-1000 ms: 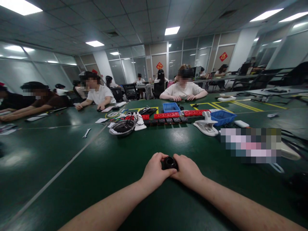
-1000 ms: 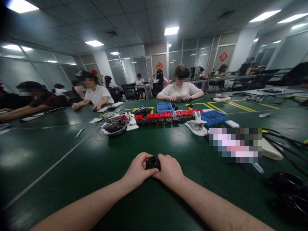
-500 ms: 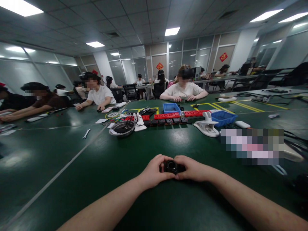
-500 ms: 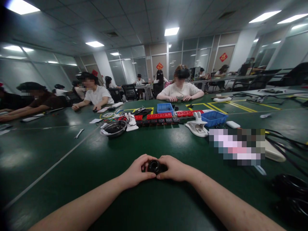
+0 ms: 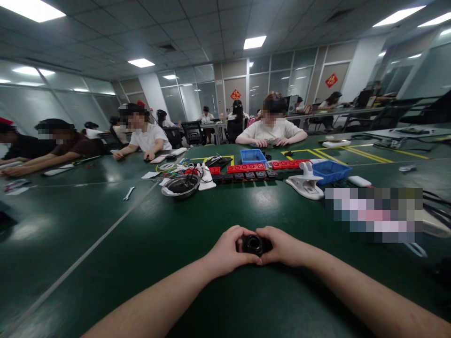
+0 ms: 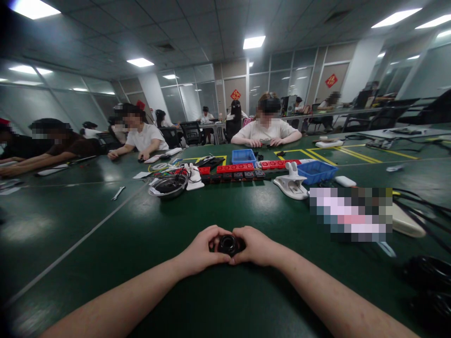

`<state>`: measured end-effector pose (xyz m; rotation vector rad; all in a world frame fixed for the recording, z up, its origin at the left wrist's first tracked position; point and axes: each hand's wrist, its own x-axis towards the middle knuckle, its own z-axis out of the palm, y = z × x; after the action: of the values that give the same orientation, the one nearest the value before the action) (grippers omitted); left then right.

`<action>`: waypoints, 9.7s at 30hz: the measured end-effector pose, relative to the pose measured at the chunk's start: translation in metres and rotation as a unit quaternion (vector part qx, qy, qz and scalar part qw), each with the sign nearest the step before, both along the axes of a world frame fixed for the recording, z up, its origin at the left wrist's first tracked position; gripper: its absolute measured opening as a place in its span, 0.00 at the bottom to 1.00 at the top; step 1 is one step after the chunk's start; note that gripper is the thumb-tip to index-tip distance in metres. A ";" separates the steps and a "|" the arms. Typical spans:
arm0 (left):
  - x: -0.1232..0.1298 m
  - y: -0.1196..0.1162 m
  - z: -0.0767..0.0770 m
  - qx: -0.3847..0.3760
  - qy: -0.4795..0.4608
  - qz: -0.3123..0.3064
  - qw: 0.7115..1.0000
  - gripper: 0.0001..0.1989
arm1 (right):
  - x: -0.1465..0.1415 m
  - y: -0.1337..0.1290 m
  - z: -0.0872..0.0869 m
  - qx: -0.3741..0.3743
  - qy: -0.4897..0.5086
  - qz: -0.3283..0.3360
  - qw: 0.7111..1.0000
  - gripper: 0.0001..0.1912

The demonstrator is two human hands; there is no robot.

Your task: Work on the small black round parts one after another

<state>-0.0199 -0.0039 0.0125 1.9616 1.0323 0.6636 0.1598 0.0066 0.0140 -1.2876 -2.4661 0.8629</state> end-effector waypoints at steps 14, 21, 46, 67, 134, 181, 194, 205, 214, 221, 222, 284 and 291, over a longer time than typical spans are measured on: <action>0.004 -0.007 -0.006 0.040 0.005 0.078 0.996 0.19 | -0.018 -0.019 -0.005 0.152 -0.109 -0.112 0.976 0.22; -0.003 0.003 -0.002 0.023 -0.007 -0.014 1.000 0.21 | 0.001 -0.004 0.004 0.034 -0.002 0.032 0.999 0.20; 0.000 0.000 0.002 0.012 0.004 0.000 1.000 0.22 | 0.003 0.000 0.004 -0.018 0.046 0.024 0.998 0.14; -0.005 0.004 0.003 0.014 0.000 0.000 1.000 0.19 | -0.004 -0.010 0.005 0.051 0.004 0.000 0.999 0.26; -0.003 0.001 0.000 0.012 0.013 -0.019 1.000 0.21 | 0.011 0.002 0.005 -0.067 0.077 0.066 0.993 0.13; -0.003 0.000 0.001 0.033 -0.001 0.005 0.999 0.20 | 0.005 0.001 0.004 -0.037 0.070 0.034 0.996 0.13; 0.011 -0.008 -0.007 0.046 0.010 0.134 0.990 0.20 | -0.014 -0.008 -0.006 0.084 -0.056 -0.100 0.990 0.20; -0.001 0.001 -0.005 0.026 -0.015 0.037 0.999 0.20 | -0.006 -0.014 0.004 0.091 -0.051 -0.027 0.994 0.27; -0.004 0.005 -0.002 0.016 -0.010 -0.027 0.999 0.21 | 0.008 0.000 0.009 -0.001 0.024 0.058 0.998 0.14; -0.004 0.004 -0.001 0.013 -0.010 -0.023 1.000 0.21 | 0.006 0.000 0.008 0.000 0.018 0.058 0.998 0.13; -0.004 0.004 -0.001 0.013 -0.012 -0.023 1.000 0.20 | 0.007 0.000 0.008 0.001 0.017 0.058 0.998 0.13; -0.002 0.008 -0.005 0.001 -0.004 -0.022 1.000 0.20 | 0.010 0.003 0.005 -0.017 0.043 0.059 0.997 0.11; 0.006 0.000 -0.005 -0.014 0.002 0.053 0.998 0.21 | 0.002 0.000 -0.006 -0.007 -0.015 -0.045 0.999 0.19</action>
<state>-0.0143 -0.0041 0.0077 1.8954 1.1496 0.6995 0.1614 0.0063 0.0080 -1.4147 -2.4077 0.8447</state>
